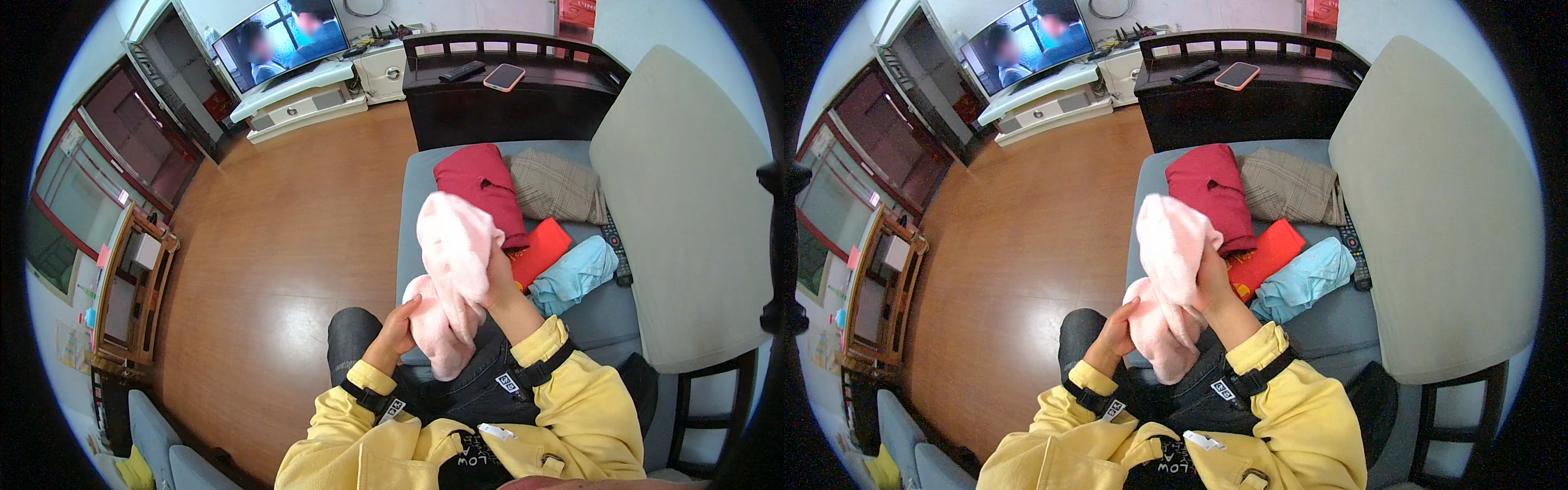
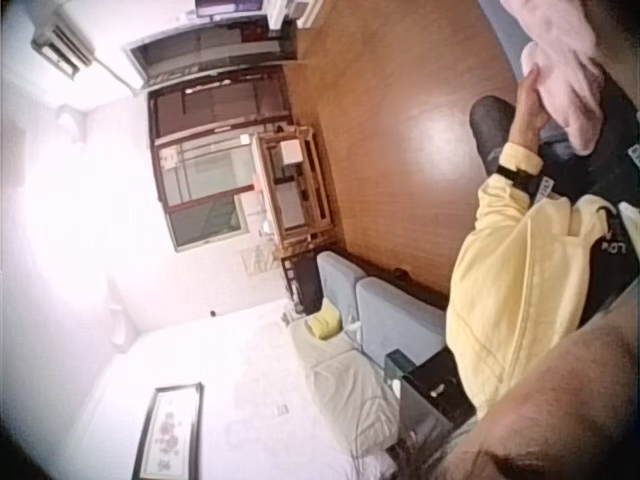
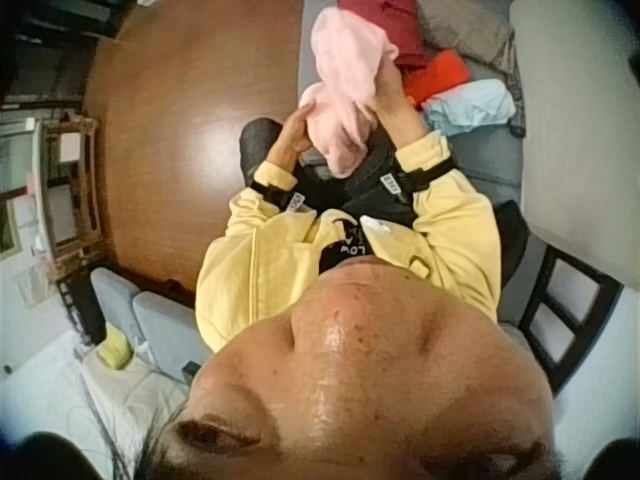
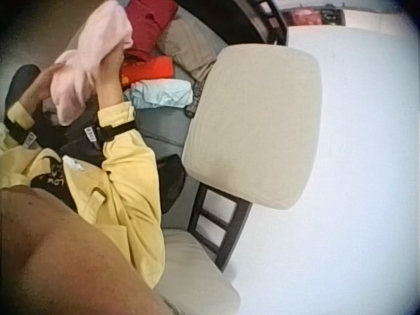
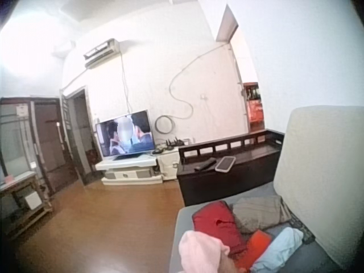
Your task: The person folds several pieces of clothing by hand while seated on a sofa. They fold a maroon garment, a pink towel, and a light blue shirt, placing each folded item on the sofa beside them.
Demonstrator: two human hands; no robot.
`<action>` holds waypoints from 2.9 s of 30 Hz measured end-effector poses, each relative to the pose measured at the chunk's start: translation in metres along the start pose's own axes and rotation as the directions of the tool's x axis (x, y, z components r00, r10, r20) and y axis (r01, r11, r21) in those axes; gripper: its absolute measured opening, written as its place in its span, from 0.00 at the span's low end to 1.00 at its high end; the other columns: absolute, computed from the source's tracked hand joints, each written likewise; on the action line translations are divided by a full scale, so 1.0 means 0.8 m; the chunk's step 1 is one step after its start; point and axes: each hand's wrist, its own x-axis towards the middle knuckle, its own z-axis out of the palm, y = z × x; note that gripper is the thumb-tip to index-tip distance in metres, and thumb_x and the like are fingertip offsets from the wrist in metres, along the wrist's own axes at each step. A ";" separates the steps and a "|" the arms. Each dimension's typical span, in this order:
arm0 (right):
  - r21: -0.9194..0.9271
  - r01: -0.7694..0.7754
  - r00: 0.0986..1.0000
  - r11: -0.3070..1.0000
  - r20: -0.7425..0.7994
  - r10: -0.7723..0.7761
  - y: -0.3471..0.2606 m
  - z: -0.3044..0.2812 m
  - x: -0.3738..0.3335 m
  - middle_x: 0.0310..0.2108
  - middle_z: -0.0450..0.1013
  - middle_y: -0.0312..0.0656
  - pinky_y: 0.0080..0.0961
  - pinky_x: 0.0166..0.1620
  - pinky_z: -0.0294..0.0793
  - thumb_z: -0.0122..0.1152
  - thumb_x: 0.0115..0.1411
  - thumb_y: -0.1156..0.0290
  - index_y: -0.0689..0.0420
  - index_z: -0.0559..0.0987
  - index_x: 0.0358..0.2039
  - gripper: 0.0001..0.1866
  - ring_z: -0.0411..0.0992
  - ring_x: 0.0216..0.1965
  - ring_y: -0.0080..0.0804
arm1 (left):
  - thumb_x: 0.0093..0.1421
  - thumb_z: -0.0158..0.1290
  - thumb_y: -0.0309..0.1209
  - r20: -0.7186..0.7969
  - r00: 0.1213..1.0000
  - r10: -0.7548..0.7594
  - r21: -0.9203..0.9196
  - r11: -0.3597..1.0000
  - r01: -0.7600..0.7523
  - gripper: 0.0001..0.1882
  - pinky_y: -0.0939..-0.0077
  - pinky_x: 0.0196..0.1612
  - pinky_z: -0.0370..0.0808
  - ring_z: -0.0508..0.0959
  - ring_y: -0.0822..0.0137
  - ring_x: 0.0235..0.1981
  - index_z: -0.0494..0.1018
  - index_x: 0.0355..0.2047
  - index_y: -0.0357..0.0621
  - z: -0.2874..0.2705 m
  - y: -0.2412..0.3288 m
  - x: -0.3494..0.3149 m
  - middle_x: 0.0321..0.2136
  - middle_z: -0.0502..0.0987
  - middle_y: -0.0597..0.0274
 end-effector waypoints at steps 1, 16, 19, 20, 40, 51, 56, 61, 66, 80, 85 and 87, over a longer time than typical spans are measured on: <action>-0.104 -0.031 0.991 0.994 -0.136 0.017 0.006 -0.003 0.001 0.51 0.72 0.46 0.33 0.52 0.75 0.43 0.68 0.54 0.61 0.69 0.55 0.25 0.74 0.49 0.37 | 0.66 0.46 0.41 0.006 1.000 0.015 0.058 0.998 -0.015 0.28 0.56 0.62 0.64 0.67 0.55 0.59 0.59 0.61 0.37 0.006 0.001 -0.002 0.60 0.65 0.50; -0.926 0.174 0.976 0.334 0.207 0.066 0.020 0.010 -0.014 0.50 0.72 0.53 0.31 0.55 0.68 0.72 0.47 0.58 0.62 0.69 0.57 0.39 0.71 0.52 0.38 | 0.62 0.55 0.44 -0.068 0.988 0.135 0.372 0.923 -0.101 0.32 0.63 0.51 0.75 0.72 0.62 0.53 0.59 0.62 0.51 0.062 0.004 -0.018 0.55 0.68 0.60; -0.902 0.065 0.981 0.427 0.136 0.138 0.018 0.008 -0.013 0.49 0.73 0.50 0.29 0.52 0.71 0.70 0.50 0.63 0.63 0.70 0.55 0.33 0.72 0.50 0.35 | 0.65 0.51 0.41 -0.001 0.979 0.206 0.452 0.873 -0.183 0.29 0.64 0.51 0.74 0.71 0.63 0.54 0.58 0.63 0.48 0.064 0.000 -0.019 0.56 0.67 0.60; -0.925 0.020 0.984 0.380 0.085 0.154 0.015 0.008 -0.013 0.49 0.73 0.47 0.29 0.51 0.72 0.69 0.52 0.66 0.64 0.71 0.53 0.30 0.72 0.49 0.33 | 0.65 0.51 0.39 0.025 0.965 0.263 0.466 0.850 -0.244 0.28 0.65 0.52 0.74 0.71 0.63 0.54 0.58 0.62 0.47 0.064 -0.001 -0.018 0.55 0.67 0.60; -0.859 0.220 0.951 0.462 0.295 0.095 0.039 0.024 -0.039 0.60 0.64 0.46 0.33 0.62 0.58 0.57 0.61 0.66 0.58 0.67 0.60 0.26 0.59 0.62 0.34 | 0.66 0.46 0.29 -0.160 0.834 0.529 0.442 0.793 -0.418 0.22 0.67 0.55 0.70 0.72 0.62 0.52 0.61 0.60 0.42 0.037 -0.001 0.007 0.56 0.68 0.57; -0.792 0.525 0.714 0.310 0.609 0.346 0.029 0.045 -0.045 0.64 0.59 0.45 0.40 0.66 0.52 0.66 0.54 0.63 0.52 0.71 0.59 0.30 0.54 0.66 0.42 | 0.67 0.44 0.37 -0.043 0.913 0.406 0.197 0.899 -0.391 0.25 0.65 0.57 0.68 0.70 0.61 0.53 0.59 0.62 0.43 0.024 -0.006 0.001 0.57 0.67 0.56; -0.897 0.441 0.876 -0.011 0.433 -0.215 0.004 0.016 -0.019 0.58 0.66 0.52 0.35 0.62 0.60 0.59 0.60 0.65 0.61 0.71 0.56 0.25 0.63 0.61 0.46 | 0.66 0.42 0.50 0.050 0.891 0.451 0.013 0.892 -0.452 0.33 0.58 0.60 0.65 0.66 0.56 0.58 0.55 0.64 0.43 0.036 0.038 -0.014 0.59 0.65 0.52; -0.951 0.305 0.952 0.044 0.304 -0.018 0.025 -0.001 -0.015 0.62 0.58 0.58 0.36 0.63 0.58 0.55 0.62 0.56 0.63 0.63 0.61 0.33 0.58 0.63 0.50 | 0.64 0.42 0.55 0.085 0.838 0.539 -0.112 0.841 -0.530 0.36 0.51 0.61 0.64 0.65 0.51 0.59 0.55 0.64 0.42 0.039 0.055 -0.025 0.60 0.63 0.48; -0.959 0.069 0.951 0.276 0.147 0.273 0.039 0.000 -0.017 0.63 0.57 0.57 0.33 0.64 0.56 0.50 0.65 0.48 0.63 0.53 0.66 0.39 0.57 0.65 0.46 | 0.63 0.44 0.55 0.119 0.830 0.545 -0.069 0.839 -0.540 0.36 0.51 0.59 0.67 0.68 0.51 0.58 0.55 0.63 0.43 0.026 0.047 -0.027 0.59 0.65 0.49; -0.363 -0.366 0.913 0.857 0.041 0.407 0.042 0.017 -0.025 0.61 0.61 0.45 0.38 0.62 0.61 0.50 0.62 0.40 0.51 0.52 0.67 0.41 0.61 0.61 0.35 | 0.62 0.44 0.58 0.279 0.838 0.470 -0.318 0.868 -0.381 0.38 0.48 0.61 0.65 0.65 0.48 0.60 0.55 0.64 0.48 0.046 0.034 -0.037 0.60 0.63 0.51; -0.175 -0.464 0.879 0.868 0.029 0.476 0.046 0.021 -0.029 0.59 0.64 0.42 0.39 0.62 0.63 0.47 0.62 0.37 0.49 0.57 0.65 0.39 0.65 0.58 0.37 | 0.61 0.43 0.60 0.242 0.866 0.438 -0.461 0.837 -0.294 0.39 0.49 0.63 0.60 0.64 0.52 0.62 0.57 0.63 0.48 0.070 0.048 -0.041 0.61 0.64 0.54; -0.210 -0.483 0.858 0.850 0.079 0.507 0.051 0.025 -0.036 0.59 0.64 0.41 0.39 0.61 0.64 0.45 0.62 0.36 0.49 0.58 0.64 0.39 0.66 0.58 0.37 | 0.61 0.43 0.60 0.256 0.830 0.495 -0.494 0.805 -0.328 0.38 0.50 0.64 0.60 0.64 0.52 0.62 0.57 0.63 0.47 0.076 0.054 -0.041 0.61 0.64 0.54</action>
